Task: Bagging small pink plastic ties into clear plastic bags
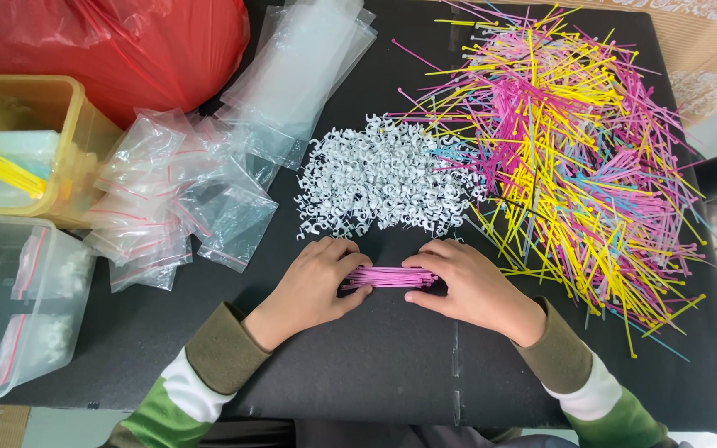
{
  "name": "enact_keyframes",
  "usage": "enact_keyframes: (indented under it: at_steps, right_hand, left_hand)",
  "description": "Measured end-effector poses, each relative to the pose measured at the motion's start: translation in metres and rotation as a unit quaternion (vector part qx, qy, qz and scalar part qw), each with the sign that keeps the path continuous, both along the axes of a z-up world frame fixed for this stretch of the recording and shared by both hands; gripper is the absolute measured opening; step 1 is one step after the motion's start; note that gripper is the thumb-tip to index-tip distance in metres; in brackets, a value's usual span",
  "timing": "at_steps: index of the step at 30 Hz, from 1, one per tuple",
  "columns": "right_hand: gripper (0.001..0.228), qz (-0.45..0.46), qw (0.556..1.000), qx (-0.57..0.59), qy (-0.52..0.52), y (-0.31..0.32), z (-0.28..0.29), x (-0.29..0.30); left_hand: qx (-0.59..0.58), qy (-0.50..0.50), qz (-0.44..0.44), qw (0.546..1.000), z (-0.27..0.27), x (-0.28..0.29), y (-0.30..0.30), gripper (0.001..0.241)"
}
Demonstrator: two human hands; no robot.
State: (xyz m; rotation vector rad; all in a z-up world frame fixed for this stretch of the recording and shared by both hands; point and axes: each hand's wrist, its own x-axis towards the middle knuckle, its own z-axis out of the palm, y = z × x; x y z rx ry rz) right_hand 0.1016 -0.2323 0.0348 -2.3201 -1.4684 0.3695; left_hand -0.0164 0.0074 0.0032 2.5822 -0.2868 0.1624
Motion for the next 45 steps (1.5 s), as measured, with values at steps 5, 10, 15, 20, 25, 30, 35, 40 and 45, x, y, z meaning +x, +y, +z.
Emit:
enact_keyframes:
  at_steps: [5, 10, 15, 20, 25, 30, 35, 40, 45]
  right_hand:
    - [0.034, -0.006, 0.999, -0.027, 0.023, -0.004, -0.006, 0.0]
    - [0.024, -0.004, 0.999, -0.019, 0.034, -0.006, -0.01, 0.0]
    - [0.025, 0.007, 0.999, -0.009, 0.034, -0.005, -0.007, 0.002]
    - [0.03, -0.025, 0.999, 0.001, 0.039, -0.002, 0.016, 0.023]
    - [0.028, -0.093, 0.992, 0.082, -0.024, -0.01, 0.015, 0.091]
    - [0.017, -0.182, 0.961, 0.12, -0.173, -0.021, -0.034, 0.188]
    - [0.02, -0.251, 0.935, 0.045, -0.247, -0.01, -0.061, 0.208]
    - [0.024, -0.272, 0.918, -0.014, -0.287, 0.002, -0.083, 0.208]
    - [0.029, -0.279, 0.934, -0.028, -0.223, 0.005, -0.071, 0.196]
  left_hand:
    - [0.019, -0.02, 0.004, 1.0, -0.005, -0.001, 0.0, 0.029]
    - [0.028, -0.032, -0.004, 0.999, -0.004, 0.0, 0.0, 0.024]
    - [0.029, -0.041, -0.009, 0.999, 0.0, 0.003, -0.001, 0.026]
    - [0.061, -0.07, -0.027, 0.995, 0.022, 0.026, -0.005, 0.031]
    - [0.077, -0.127, -0.046, 0.988, 0.044, 0.09, -0.021, 0.025]
    - [0.138, -0.21, 0.025, 0.968, 0.013, 0.2, -0.043, 0.017]
    - [0.181, -0.239, 0.07, 0.951, -0.036, 0.285, -0.055, 0.015]
    - [0.19, -0.189, 0.07, 0.961, -0.064, 0.319, -0.071, 0.027]
    - [0.23, -0.236, 0.073, 0.941, -0.074, 0.325, -0.078, 0.014]
